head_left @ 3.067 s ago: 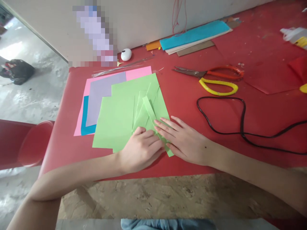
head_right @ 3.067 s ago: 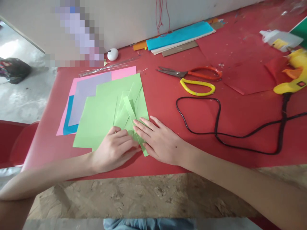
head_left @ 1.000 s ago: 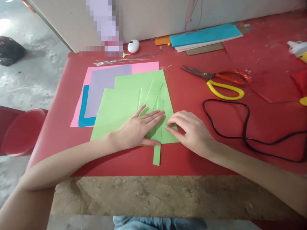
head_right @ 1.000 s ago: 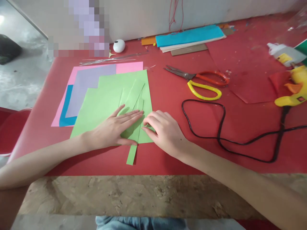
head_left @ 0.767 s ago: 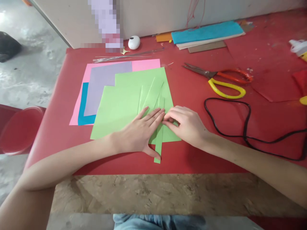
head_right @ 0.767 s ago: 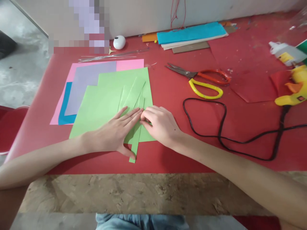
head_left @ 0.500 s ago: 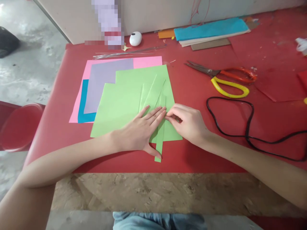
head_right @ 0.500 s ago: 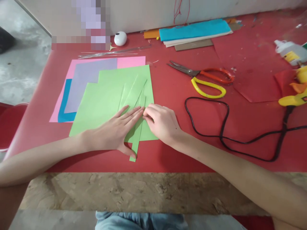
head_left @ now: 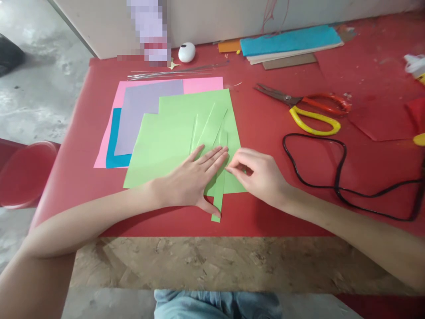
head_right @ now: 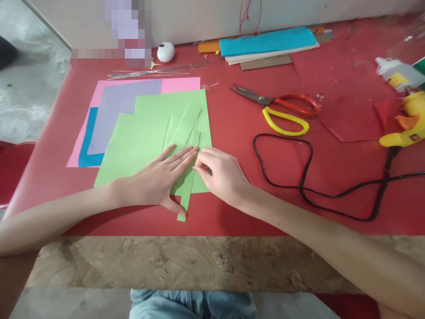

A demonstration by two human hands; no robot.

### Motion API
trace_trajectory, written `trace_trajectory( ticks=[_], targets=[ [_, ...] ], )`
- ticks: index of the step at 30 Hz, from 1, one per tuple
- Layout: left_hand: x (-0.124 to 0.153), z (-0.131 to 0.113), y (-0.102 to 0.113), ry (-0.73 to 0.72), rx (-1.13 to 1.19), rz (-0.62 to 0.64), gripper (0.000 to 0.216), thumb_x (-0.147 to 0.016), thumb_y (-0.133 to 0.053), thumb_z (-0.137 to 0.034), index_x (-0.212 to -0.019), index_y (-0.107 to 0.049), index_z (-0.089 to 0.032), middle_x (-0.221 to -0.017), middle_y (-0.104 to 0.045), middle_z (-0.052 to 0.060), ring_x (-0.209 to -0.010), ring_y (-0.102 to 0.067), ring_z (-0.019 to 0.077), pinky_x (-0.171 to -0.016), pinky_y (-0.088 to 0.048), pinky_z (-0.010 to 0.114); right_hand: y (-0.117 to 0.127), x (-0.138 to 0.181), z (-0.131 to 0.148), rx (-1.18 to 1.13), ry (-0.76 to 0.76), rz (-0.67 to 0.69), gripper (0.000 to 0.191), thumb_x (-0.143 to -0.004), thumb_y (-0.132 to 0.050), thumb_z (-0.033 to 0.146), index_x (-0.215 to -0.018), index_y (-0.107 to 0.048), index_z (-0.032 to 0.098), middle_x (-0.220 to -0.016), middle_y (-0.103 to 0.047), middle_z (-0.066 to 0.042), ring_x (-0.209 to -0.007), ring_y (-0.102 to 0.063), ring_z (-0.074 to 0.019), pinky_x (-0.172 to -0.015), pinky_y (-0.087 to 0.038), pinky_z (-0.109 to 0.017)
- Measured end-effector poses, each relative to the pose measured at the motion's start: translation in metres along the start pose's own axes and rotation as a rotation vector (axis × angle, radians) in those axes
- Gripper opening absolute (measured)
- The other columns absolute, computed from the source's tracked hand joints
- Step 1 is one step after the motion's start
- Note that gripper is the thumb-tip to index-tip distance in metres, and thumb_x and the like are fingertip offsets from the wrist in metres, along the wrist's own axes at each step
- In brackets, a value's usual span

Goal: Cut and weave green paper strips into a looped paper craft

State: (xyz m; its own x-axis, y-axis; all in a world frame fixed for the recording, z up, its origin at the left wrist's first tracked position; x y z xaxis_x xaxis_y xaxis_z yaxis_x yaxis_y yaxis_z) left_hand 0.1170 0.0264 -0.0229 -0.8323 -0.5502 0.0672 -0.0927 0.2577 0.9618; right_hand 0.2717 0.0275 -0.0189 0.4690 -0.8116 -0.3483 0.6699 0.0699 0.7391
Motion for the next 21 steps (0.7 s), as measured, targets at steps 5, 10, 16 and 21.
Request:
trace_trajectory(
  ticks=[5, 10, 16, 21],
  targets=[
    [0.0, 0.0, -0.001, 0.001, 0.009, -0.017, 0.108, -0.067, -0.038, -0.08, -0.14, -0.012, -0.006, -0.148, -0.018, 0.024, -0.139, -0.016, 0.0319, -0.112, -0.006, 0.049, -0.003, -0.008, -0.007, 0.076, -0.01, -0.014, 0.022, -0.077, -0.051, 0.009, -0.059, -0.043, 0.017, -0.058, -0.045, 0.002, -0.055, -0.04, -0.0094, -0.048, -0.028, -0.022],
    [0.0, 0.0, 0.0, 0.003, 0.002, -0.003, 0.109, -0.067, -0.038, -0.08, -0.14, -0.013, -0.004, -0.148, -0.019, 0.024, -0.139, -0.017, 0.0314, -0.112, -0.007, 0.048, -0.003, 0.003, 0.005, 0.091, 0.077, 0.054, 0.024, -0.079, -0.05, 0.01, -0.057, -0.045, 0.017, -0.056, -0.05, 0.001, -0.059, -0.042, -0.0114, -0.056, -0.031, -0.025],
    [0.0, -0.001, 0.001, 0.008, -0.008, 0.015, 0.112, -0.066, -0.039, -0.081, -0.141, -0.012, -0.002, -0.149, -0.016, 0.023, -0.139, -0.015, 0.0316, -0.112, -0.007, 0.049, -0.004, 0.022, 0.026, 0.068, 0.159, 0.109, 0.027, -0.082, -0.051, 0.011, -0.056, -0.047, 0.017, -0.055, -0.05, 0.001, -0.06, -0.041, -0.0118, -0.058, -0.03, -0.026],
    [0.0, 0.0, -0.001, 0.016, -0.023, 0.011, 0.112, -0.065, -0.038, -0.082, -0.141, -0.014, -0.003, -0.149, -0.016, 0.021, -0.14, -0.015, 0.0304, -0.112, -0.006, 0.048, -0.003, 0.013, 0.013, 0.004, 0.031, -0.008, 0.023, -0.082, -0.049, 0.009, -0.06, -0.046, 0.017, -0.058, -0.047, 0.001, -0.058, -0.041, -0.011, -0.054, -0.033, -0.024]
  ],
)
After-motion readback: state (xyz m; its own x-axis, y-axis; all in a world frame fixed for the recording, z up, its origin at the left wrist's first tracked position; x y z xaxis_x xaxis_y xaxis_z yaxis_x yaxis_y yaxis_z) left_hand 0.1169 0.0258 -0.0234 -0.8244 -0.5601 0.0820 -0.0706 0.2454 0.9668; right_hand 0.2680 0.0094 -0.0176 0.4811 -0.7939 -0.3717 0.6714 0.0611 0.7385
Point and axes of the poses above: each hand's wrist, its own x-axis away from the middle knuckle, its own y-axis out of the back of the hand, z = x × y, the point moved 3 cm from there along -x, towards the middle knuckle
